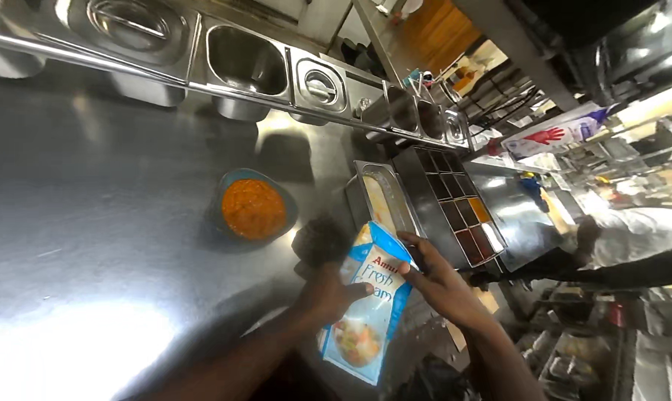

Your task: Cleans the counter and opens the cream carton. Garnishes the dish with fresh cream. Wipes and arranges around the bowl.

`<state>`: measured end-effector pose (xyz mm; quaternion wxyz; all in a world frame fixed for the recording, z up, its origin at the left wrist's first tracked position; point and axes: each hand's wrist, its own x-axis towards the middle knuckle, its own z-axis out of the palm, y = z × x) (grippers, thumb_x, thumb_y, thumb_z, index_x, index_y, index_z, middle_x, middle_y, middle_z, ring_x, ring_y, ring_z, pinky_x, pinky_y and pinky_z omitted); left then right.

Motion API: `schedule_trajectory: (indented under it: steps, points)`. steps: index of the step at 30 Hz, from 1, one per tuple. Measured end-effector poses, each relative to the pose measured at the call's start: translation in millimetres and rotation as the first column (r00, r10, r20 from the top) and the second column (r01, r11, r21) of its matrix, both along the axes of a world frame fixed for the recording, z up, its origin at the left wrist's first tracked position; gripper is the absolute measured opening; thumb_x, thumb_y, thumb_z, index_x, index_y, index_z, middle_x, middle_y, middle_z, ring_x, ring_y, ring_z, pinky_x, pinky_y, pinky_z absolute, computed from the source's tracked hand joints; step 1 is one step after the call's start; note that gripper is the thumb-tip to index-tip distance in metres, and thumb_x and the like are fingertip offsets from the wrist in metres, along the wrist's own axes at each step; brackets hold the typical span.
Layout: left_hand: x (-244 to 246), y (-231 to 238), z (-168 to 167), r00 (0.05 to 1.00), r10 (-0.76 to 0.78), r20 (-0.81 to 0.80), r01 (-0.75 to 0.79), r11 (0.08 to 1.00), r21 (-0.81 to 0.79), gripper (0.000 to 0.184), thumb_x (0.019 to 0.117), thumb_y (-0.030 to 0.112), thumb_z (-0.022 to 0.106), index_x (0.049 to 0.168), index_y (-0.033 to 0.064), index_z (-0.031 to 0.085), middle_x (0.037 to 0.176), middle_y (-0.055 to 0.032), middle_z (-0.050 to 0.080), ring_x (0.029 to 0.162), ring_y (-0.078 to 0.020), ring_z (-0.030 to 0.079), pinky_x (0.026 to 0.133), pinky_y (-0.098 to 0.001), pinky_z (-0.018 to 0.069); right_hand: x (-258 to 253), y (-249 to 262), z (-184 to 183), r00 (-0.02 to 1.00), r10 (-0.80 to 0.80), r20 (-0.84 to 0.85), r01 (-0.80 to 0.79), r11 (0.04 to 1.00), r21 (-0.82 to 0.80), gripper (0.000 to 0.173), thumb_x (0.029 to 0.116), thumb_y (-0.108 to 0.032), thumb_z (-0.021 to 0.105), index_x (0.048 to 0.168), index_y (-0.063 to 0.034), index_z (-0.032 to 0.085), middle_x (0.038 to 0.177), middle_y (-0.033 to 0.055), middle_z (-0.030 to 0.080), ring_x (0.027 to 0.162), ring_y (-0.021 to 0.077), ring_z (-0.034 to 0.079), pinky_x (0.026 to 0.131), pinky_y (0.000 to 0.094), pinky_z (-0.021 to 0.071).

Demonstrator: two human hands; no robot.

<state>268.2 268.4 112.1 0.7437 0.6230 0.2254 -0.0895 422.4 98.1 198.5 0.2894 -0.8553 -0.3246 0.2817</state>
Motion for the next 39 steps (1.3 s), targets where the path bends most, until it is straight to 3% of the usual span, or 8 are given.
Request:
schedule_trajectory:
  steps: [3, 5, 8, 15, 19, 22, 29, 39]
  points:
    - [9.6, -8.9, 0.5, 0.999, 0.047, 0.014, -0.047, 0.998, -0.053, 0.059, 0.0888, 0.041, 0.079, 0.131, 0.0049, 0.06, 0.119, -0.012, 0.068, 0.109, -0.0173, 0.067, 0.097, -0.0386, 0.0554, 24.0, 27.7, 12.1, 0.972, 0.227, 0.065, -0.222, 0.971, -0.087, 0.053, 0.0966, -0.047, 0.065, 0.144, -0.0261, 0.054, 0.107, -0.0013, 0.073, 0.086, 0.0123, 0.072, 0.076, 0.0357, 0.0636]
    - [15.2, -16.6, -1.7, 0.994, 0.105, 0.006, -0.104, 0.988, -0.118, 0.059, 0.0889, 0.04, 0.08, 0.131, 0.0036, 0.059, 0.118, -0.012, 0.068, 0.107, -0.0159, 0.067, 0.095, -0.0364, 0.0561, 37.3, 44.7, 14.3, 0.936, 0.349, 0.039, -0.339, 0.927, -0.162, 0.041, 0.099, -0.046, 0.062, 0.132, -0.0218, 0.06, 0.091, -0.0015, 0.074, 0.075, 0.0113, 0.072, 0.069, 0.0345, 0.0632]
    - [21.3, -26.7, -8.6, 0.983, 0.179, -0.046, -0.185, 0.965, -0.188, 0.064, 0.0875, 0.042, 0.081, 0.132, 0.0021, 0.056, 0.116, -0.0127, 0.067, 0.105, -0.0174, 0.068, 0.093, -0.0382, 0.0567, 51.8, 61.4, 11.6, 0.903, 0.429, -0.022, -0.421, 0.872, -0.251, 0.04, 0.1, -0.046, 0.059, 0.128, -0.0174, 0.06, 0.088, 0.0005, 0.071, 0.073, 0.0123, 0.071, 0.067, 0.0342, 0.0618]
    - [22.0, -29.7, -22.0, 0.941, 0.336, -0.049, -0.335, 0.893, -0.3, 0.058, 0.0878, 0.04, 0.08, 0.126, 0.0017, 0.059, 0.11, -0.0094, 0.068, 0.101, -0.0141, 0.068, 0.091, -0.0348, 0.0569, 61.5, 102.5, 4.8, 0.88, 0.426, -0.21, -0.47, 0.847, -0.248, 0.032, 0.1069, -0.04, 0.049, 0.116, -0.0149, 0.066, 0.085, 0.0049, 0.069, 0.071, 0.0155, 0.068, 0.064, 0.0331, 0.059]
    - [18.0, -12.2, -29.0, 0.922, 0.386, -0.023, -0.372, 0.868, -0.329, 0.06, 0.0876, 0.041, 0.08, 0.127, 0.0009, 0.059, 0.114, -0.0106, 0.068, 0.106, -0.0148, 0.067, 0.095, -0.0356, 0.0561, 50.9, 146.4, 5.7, 0.898, 0.324, -0.299, -0.391, 0.898, -0.201, 0.022, 0.1055, -0.027, 0.057, 0.103, -0.0093, 0.071, 0.082, 0.0079, 0.069, 0.067, 0.0154, 0.065, 0.061, 0.03, 0.0564]
    - [12.9, 0.9, -36.3, 0.905, 0.425, 0.02, -0.391, 0.85, -0.352, 0.061, 0.0872, 0.039, 0.081, 0.13, 0.0017, 0.059, 0.117, -0.0102, 0.068, 0.108, -0.014, 0.067, 0.097, -0.0351, 0.0564, 39.9, 177.0, 6.6, 0.9, 0.274, -0.338, -0.346, 0.922, -0.174, 0.015, 0.1021, -0.014, 0.062, 0.103, -0.0048, 0.073, 0.082, 0.0103, 0.07, 0.066, 0.016, 0.066, 0.06, 0.0305, 0.0576]
    - [-7.6, 43.1, -31.8, 0.934, 0.356, 0.009, -0.351, 0.925, -0.147, 0.06, 0.0914, 0.048, 0.074, 0.132, 0.0054, 0.062, 0.118, -0.0119, 0.068, 0.11, -0.0191, 0.067, 0.099, -0.0417, 0.0534, 22.8, 217.7, 0.5, 0.872, 0.348, -0.344, -0.388, 0.92, -0.054, 0.009, 0.0932, -0.011, 0.069, 0.097, -0.0058, 0.074, 0.078, 0.0091, 0.07, 0.062, 0.0124, 0.065, 0.057, 0.0262, 0.0562]
    - [-23.3, 58.0, -41.4, 0.937, 0.35, 0.016, -0.347, 0.933, -0.102, 0.055, 0.0954, 0.052, 0.066, 0.123, 0.0054, 0.067, 0.105, -0.0116, 0.072, 0.1, -0.0217, 0.07, 0.092, -0.0428, 0.0557, 14.2, 237.5, -12.9, 0.785, 0.534, -0.313, -0.513, 0.844, 0.155, 0.018, 0.0907, -0.01, 0.074, 0.108, -0.0113, 0.07, 0.09, 0.0064, 0.07, 0.07, 0.0097, 0.066, 0.062, 0.0236, 0.059]
